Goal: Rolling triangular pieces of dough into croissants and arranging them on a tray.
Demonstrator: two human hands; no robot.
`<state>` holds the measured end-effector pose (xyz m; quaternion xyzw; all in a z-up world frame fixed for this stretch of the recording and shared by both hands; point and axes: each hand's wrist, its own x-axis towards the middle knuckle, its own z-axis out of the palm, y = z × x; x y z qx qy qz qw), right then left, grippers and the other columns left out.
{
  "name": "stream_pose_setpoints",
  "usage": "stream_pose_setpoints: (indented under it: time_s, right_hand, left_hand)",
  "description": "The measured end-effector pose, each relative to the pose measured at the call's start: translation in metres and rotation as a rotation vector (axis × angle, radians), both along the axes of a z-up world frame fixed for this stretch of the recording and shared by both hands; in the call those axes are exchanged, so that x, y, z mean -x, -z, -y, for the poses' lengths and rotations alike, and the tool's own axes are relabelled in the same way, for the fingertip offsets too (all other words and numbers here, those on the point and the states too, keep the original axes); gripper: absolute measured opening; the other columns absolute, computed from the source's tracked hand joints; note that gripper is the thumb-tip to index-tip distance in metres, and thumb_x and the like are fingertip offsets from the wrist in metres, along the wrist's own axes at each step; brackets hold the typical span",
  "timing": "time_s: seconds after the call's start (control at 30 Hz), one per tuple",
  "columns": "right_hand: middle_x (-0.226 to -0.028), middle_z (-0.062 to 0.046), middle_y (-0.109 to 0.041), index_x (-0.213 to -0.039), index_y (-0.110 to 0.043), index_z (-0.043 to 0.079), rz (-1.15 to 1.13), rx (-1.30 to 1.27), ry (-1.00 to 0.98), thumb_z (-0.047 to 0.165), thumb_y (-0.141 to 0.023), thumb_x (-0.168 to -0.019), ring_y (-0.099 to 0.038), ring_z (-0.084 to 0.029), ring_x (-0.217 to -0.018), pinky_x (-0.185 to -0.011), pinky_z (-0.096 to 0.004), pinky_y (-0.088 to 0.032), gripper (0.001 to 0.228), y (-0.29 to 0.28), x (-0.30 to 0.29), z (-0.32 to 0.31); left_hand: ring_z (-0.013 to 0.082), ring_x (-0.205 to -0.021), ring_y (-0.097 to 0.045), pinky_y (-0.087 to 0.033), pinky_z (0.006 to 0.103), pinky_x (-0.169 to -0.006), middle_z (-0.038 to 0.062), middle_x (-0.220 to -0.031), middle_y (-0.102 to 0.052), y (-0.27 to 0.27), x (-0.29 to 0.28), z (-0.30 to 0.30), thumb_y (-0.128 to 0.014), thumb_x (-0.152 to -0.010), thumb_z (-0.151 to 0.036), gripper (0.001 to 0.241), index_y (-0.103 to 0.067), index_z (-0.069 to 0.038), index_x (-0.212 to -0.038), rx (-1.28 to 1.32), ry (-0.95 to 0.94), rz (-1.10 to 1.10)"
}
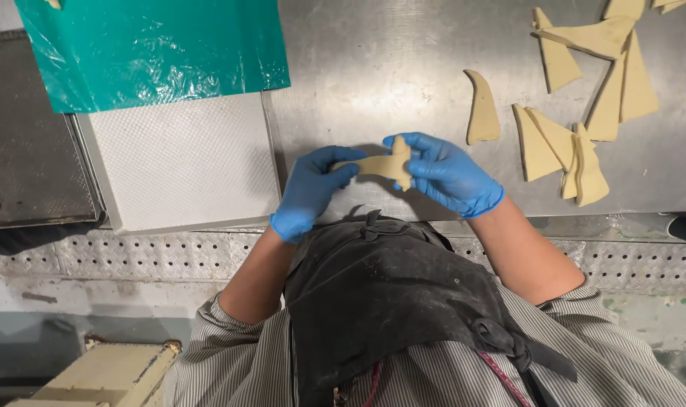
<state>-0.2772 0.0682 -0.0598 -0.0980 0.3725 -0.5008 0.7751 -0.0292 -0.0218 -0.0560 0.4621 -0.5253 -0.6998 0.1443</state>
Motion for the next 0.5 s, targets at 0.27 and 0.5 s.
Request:
stream_pose_setpoints:
  time_s: [0.27,0.5]
  right_hand:
    - [-0.119,-0.017,-0.066,-0.142,-0.054,-0.009,-0.117,0.066,-0.032,0.004,-0.069,-0.094,-0.071,-0.021,-0.101,-0.090,-0.032,-0.060,0.053,-0.022,0.013,-0.018]
    - [-0.126,-0.014,-0.070,-0.139,-0.054,-0.009,-0.049,0.091,-0.037,0.003,-0.069,-0.091,-0.069,-0.018,-0.099,-0.089,-0.030,-0.059,0.052,-0.033,0.008,-0.022]
  left_hand:
    - [0.0103,-0.086,-0.067,-0.056,0.0260,-0.078,0.007,-0.096,-0.076,-0.019,0.001,-0.006,-0.071,-0.091,-0.008,0.028,-0.076,0.000,-0.117,0.055,0.023,-0.018]
    - [0.0105,-0.092,-0.069,-0.057,0.0263,-0.085,0.008,-0.100,-0.078,-0.035,0.010,-0.012,-0.070,-0.092,-0.008,0.027,-0.076,-0.001,-0.118,-0.006,0.042,-0.085]
